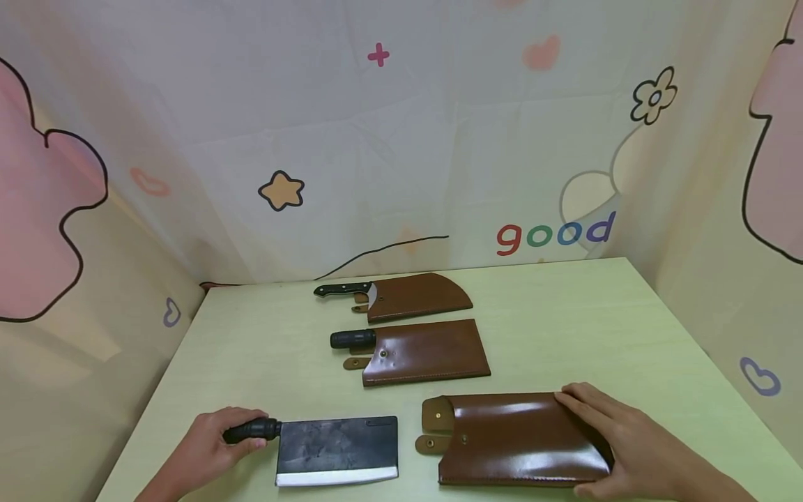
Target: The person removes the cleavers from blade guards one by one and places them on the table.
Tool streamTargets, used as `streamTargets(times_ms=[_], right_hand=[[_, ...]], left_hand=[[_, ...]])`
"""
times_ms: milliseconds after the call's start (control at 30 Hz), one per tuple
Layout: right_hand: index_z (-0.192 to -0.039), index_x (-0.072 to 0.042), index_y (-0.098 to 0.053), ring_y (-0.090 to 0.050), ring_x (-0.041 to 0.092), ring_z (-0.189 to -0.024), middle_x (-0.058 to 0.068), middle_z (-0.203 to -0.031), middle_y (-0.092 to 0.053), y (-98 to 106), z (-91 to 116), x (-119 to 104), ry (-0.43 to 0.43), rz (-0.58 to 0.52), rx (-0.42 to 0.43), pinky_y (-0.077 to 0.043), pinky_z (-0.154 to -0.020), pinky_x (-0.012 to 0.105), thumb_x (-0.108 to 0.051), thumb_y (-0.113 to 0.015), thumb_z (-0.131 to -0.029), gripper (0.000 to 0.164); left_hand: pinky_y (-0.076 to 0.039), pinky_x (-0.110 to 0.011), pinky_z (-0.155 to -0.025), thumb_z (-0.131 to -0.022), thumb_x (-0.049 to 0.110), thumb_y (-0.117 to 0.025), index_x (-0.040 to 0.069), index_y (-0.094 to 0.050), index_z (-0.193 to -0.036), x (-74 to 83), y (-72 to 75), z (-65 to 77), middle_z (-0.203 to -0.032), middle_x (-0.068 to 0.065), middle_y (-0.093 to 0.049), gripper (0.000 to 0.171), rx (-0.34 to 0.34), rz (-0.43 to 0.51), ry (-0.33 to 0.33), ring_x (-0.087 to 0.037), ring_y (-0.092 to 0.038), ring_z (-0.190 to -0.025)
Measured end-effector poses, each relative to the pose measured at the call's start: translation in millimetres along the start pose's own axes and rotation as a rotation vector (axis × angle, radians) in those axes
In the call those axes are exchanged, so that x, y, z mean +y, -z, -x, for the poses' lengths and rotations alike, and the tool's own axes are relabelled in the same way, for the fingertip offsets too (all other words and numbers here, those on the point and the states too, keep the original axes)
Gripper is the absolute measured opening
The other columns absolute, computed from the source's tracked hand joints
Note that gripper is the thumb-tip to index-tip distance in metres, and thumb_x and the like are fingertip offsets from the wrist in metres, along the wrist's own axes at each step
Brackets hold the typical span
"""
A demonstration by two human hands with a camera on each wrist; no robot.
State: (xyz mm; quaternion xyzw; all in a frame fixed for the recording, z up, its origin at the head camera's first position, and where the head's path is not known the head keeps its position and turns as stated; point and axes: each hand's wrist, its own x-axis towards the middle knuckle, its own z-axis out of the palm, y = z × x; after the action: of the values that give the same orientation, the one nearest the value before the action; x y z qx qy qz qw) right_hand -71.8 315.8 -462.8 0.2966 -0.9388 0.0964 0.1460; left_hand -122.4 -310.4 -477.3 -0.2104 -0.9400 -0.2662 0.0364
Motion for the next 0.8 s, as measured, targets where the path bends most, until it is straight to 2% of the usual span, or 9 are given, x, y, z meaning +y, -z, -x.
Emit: streamTargets(times_ms=[133,267,500,667,800], right_hand=[[-0.150,-0.016,-0.051,-0.062,0.020,-0.113,0.003,-0.146,-0.052,0,1,0,-0.036,-0.017,-0.050,-0.058,-0.080,0.037,-0.080,-0.081,-0.061,0.114],[-0.147,-0.014,-0.053,-0.063,0.023,-0.113,0.006,-0.144,-0.054,-2,0,2,-0.037,-0.007,-0.068,-0.059,-0.079,0.040,-0.081,-0.081,-0.061,0.113],[-0.145,-0.011,-0.055,-0.064,0.026,-0.115,0.007,-0.143,-0.056,-4,0,5,-0.029,0.006,-0.081,-0.058,-0.077,0.039,-0.081,-0.079,-0.063,0.111],[-0.149,-0.013,-0.051,-0.063,0.028,-0.118,0.007,-0.146,-0.053,-4,-1,6,-0.092,-0.033,-0.197,-0.058,-0.078,0.041,-0.086,-0.072,-0.066,0.113],[-0.150,-0.012,-0.049,-0.061,0.030,-0.122,0.009,-0.150,-0.050,-5,-2,6,-0.147,-0.072,-0.290,-0.058,-0.082,0.046,-0.089,-0.068,-0.065,0.117]], left_hand=[[-0.057,-0.035,-0.081,-0.086,0.038,-0.081,0.011,-0.077,-0.116,-2.1,-0.4,-0.8,-0.109,0.001,-0.076,0.041,-0.049,-0.006,0.020,-0.024,-0.072,-0.098],[-0.056,-0.036,-0.084,-0.086,0.044,-0.079,0.013,-0.076,-0.117,-4.7,-0.5,-2.9,-0.110,0.004,-0.074,0.043,-0.103,-0.012,0.050,-0.023,-0.071,-0.100],[-0.054,-0.036,-0.084,-0.084,0.041,-0.082,0.014,-0.077,-0.115,-11.3,-3.7,-4.3,-0.108,0.006,-0.074,0.042,-0.138,-0.037,0.061,-0.019,-0.068,-0.099],[-0.054,-0.041,-0.087,-0.082,0.039,-0.084,0.014,-0.077,-0.114,-12.5,-6.5,-4.9,-0.107,0.005,-0.074,0.042,-0.140,-0.047,0.083,-0.023,-0.068,-0.101],[-0.053,-0.041,-0.087,-0.081,0.038,-0.085,0.014,-0.078,-0.114,-13.4,-8.5,-5.5,-0.107,0.006,-0.075,0.041,-0.141,-0.052,0.089,-0.022,-0.067,-0.100]])
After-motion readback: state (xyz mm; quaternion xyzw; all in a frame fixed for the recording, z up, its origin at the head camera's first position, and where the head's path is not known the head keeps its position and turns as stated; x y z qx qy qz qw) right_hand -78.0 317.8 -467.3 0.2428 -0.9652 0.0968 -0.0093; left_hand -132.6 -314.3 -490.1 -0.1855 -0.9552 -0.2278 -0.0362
